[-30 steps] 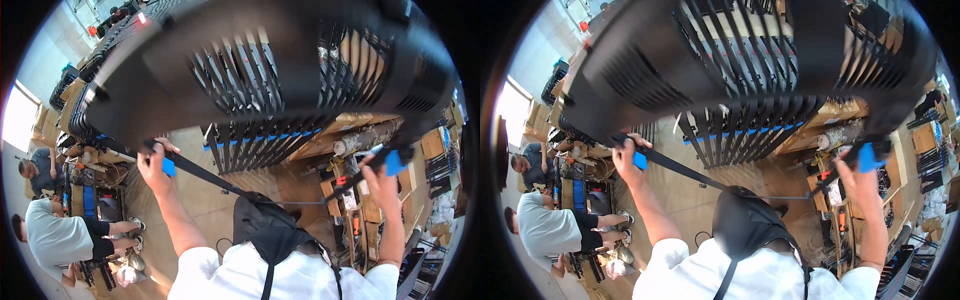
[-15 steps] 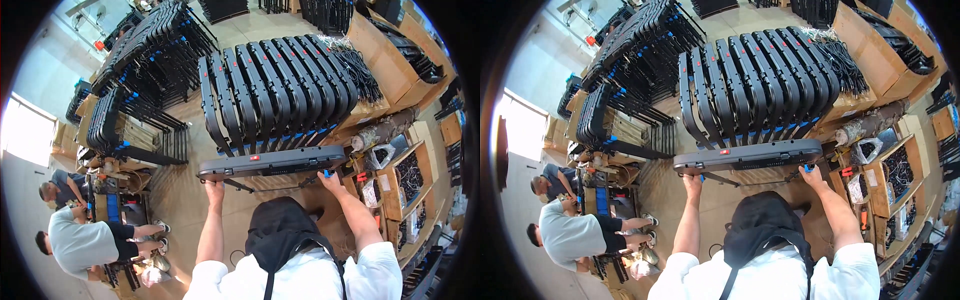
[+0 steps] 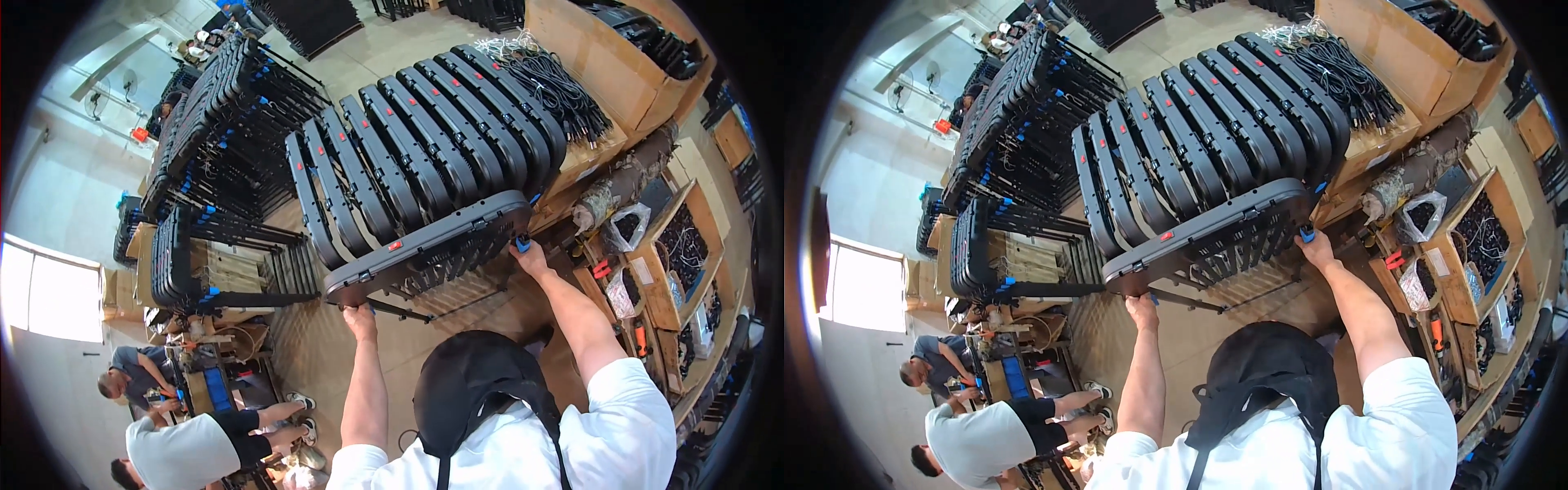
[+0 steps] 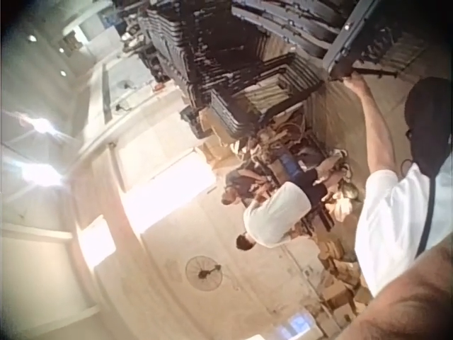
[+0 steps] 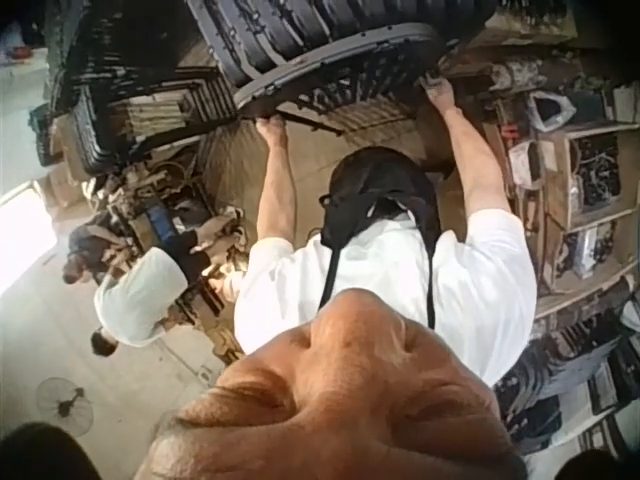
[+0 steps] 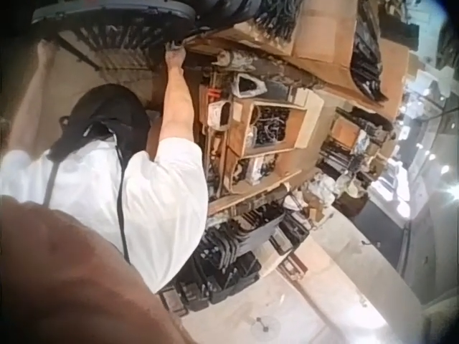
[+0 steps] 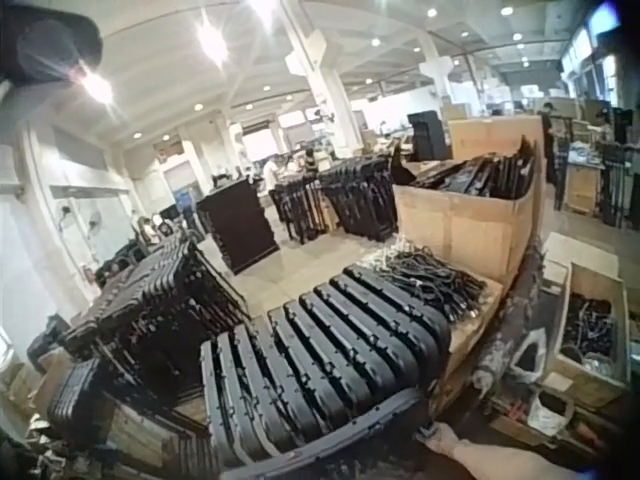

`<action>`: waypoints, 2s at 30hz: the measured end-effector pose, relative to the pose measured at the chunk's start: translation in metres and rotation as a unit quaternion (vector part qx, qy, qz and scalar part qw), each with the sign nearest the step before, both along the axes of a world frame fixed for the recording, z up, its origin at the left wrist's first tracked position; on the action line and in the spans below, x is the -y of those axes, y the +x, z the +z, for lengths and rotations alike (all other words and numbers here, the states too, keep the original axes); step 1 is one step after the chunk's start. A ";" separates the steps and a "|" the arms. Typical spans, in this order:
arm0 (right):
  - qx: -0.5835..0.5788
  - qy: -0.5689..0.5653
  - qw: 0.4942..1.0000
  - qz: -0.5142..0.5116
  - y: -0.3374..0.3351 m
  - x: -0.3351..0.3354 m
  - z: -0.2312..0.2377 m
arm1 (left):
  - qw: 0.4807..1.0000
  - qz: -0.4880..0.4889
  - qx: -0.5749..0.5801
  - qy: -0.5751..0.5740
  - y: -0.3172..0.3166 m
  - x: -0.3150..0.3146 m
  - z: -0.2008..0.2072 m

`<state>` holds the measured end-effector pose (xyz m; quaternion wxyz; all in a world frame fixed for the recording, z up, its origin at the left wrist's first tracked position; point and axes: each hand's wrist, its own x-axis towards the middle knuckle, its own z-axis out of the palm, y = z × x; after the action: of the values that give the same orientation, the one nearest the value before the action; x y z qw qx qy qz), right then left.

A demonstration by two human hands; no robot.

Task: Assemble components of treadmill bases using an electric screwdriver and cable ties on a factory floor.

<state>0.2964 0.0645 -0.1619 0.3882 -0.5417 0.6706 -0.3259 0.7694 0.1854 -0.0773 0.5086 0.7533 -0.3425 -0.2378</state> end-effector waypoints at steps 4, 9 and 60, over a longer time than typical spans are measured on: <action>0.014 -0.007 1.000 0.011 0.010 0.010 0.032 | 0.999 0.037 -0.007 0.028 -0.008 0.010 0.006; -0.050 -0.039 0.998 -0.026 0.017 0.012 0.042 | 0.990 -0.008 0.142 -0.012 0.021 0.008 -0.029; -0.057 0.272 0.837 -0.472 -0.193 -0.524 0.030 | 0.728 -0.609 0.058 0.309 -0.299 0.065 -0.181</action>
<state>0.1038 0.5889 -0.1315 0.2800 -0.0494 0.9274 -0.2431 0.4703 0.1206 -0.2580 -0.0269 0.5108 -0.6643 -0.5450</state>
